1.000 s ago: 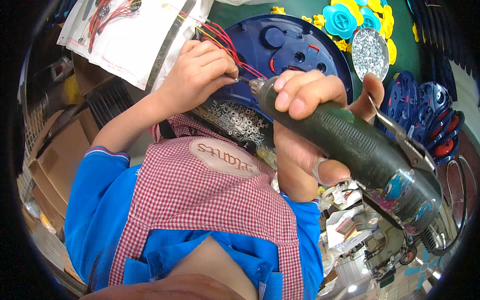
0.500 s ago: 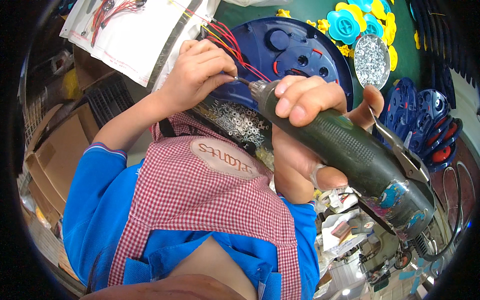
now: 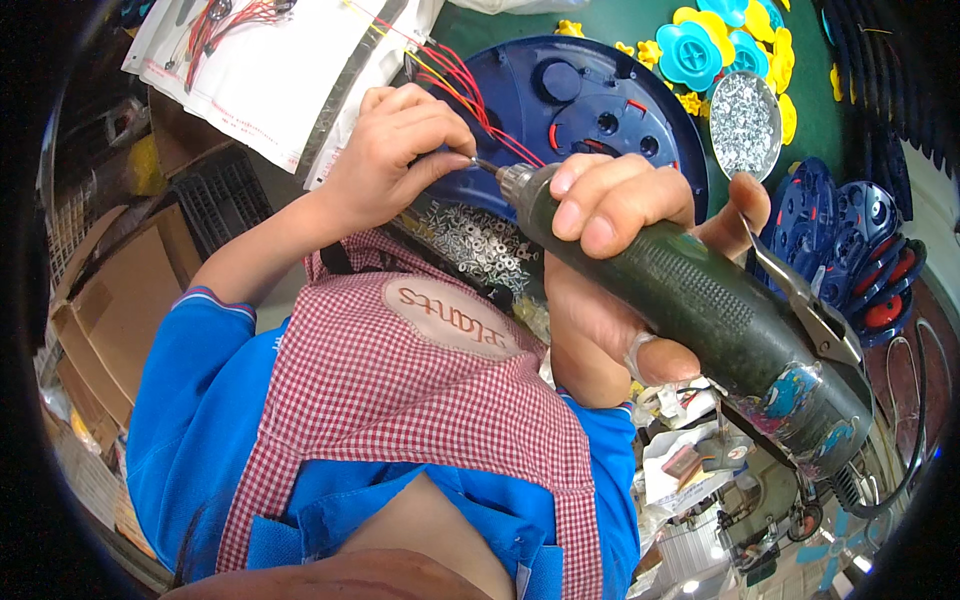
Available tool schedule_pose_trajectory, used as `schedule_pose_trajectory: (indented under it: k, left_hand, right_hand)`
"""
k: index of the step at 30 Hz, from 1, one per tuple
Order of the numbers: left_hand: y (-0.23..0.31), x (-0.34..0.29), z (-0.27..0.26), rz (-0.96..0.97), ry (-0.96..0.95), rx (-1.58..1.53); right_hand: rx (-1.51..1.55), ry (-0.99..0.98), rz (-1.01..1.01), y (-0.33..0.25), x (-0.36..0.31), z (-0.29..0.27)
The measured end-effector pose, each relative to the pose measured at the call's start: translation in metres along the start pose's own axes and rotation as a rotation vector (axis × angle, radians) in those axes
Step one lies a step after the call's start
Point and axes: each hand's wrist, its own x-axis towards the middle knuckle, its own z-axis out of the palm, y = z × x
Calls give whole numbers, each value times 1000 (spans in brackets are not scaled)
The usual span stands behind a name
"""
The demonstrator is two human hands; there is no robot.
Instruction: The person uses a soldering iron to attach small decorative plastic pieces to a blue plastic base with wires. They repeatedly pick up components, position them, and apply heat to secure them in place.
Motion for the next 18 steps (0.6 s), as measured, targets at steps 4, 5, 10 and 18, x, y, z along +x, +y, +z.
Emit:
schedule_pose_trajectory:
  k: [4,5,10,18]
  left_hand:
    - [0,-2,0,-15,-8,-31]
    - [0,-1,-1,10,10,-22]
    - [-3,1,-4,136,94,55]
    - [-11,3,-11,120,0,-64]
  right_hand:
    - [12,-14,10,-1,-2,-4]
    - [31,-12,14,-2,-1,-4]
    - [86,37,38,-2,1,-2]
    - [92,-28,53,3,5,-1]
